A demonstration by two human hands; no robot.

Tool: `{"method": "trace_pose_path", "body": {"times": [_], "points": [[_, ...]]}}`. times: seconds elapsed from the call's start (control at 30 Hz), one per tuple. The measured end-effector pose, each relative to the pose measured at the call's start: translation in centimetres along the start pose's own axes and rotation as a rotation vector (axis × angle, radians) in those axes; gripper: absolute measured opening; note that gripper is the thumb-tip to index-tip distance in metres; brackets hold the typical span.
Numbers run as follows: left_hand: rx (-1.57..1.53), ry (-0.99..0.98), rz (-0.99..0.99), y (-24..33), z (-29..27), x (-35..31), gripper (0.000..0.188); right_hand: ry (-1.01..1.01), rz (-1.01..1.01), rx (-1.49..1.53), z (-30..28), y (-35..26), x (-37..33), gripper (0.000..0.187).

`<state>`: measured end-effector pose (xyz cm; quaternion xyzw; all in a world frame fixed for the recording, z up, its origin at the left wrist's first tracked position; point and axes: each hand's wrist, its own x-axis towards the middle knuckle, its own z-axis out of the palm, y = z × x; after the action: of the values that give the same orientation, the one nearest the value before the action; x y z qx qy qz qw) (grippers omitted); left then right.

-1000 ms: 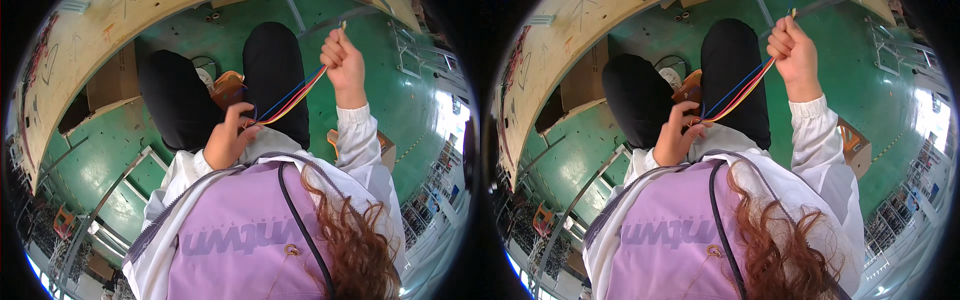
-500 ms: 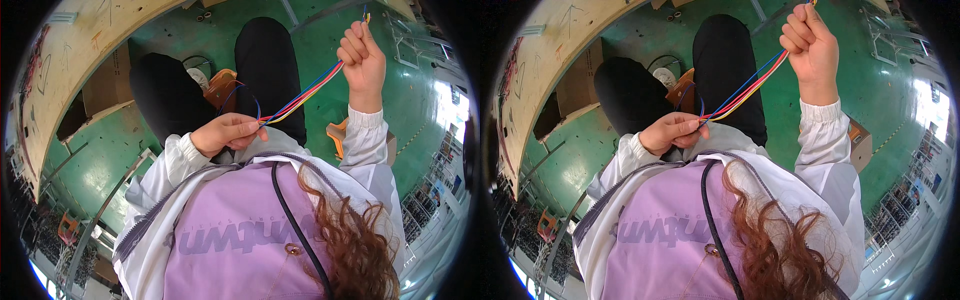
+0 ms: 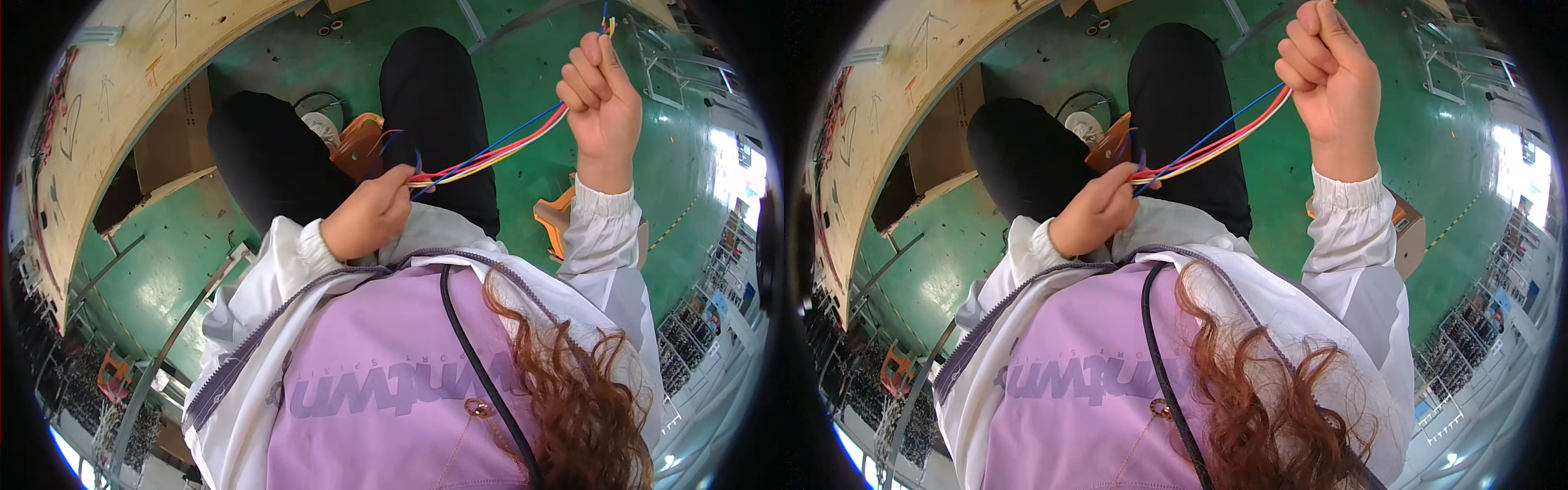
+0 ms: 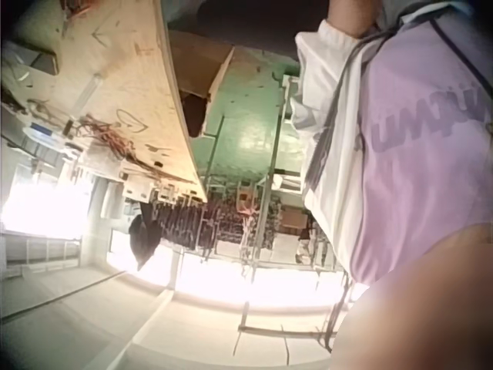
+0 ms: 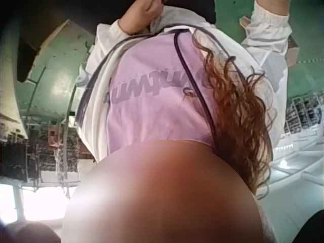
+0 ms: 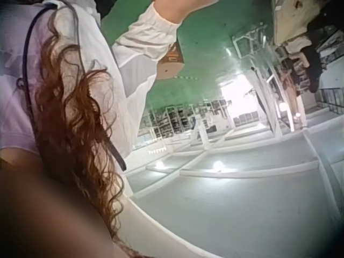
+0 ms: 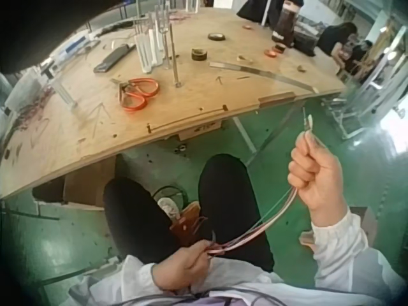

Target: Measuring and organizing bundles of colorful wires using a metal ruler.

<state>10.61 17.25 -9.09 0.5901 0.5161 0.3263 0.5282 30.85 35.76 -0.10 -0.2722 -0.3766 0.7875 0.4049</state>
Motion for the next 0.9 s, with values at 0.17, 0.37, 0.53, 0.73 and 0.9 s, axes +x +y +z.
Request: {"method": "trace_pose_path", "body": {"times": [0.17,0.37,0.53,0.73,0.9], "points": [[-1.062,-0.337,-0.466,1.6,-1.7,-1.2,0.033,-0.009,0.036,0.063,-0.9,1.0,0.4,0.022],[-1.089,-0.294,-0.515,1.8,-1.6,-0.7,0.030,0.001,0.022,0.061,-1.2,0.7,0.1,0.022],[-0.903,-0.271,-0.551,2.5,-1.4,-0.1,0.023,-0.014,0.033,0.077,-1.0,0.7,-0.2,0.022],[-0.856,-0.208,-0.721,3.4,-1.8,0.7,0.024,0.003,-0.005,0.049,-0.4,0.1,-0.9,0.023],[-0.871,-0.175,-0.728,4.0,-1.9,0.4,0.026,-0.040,0.030,0.066,-0.8,0.7,-0.6,0.024]]}}
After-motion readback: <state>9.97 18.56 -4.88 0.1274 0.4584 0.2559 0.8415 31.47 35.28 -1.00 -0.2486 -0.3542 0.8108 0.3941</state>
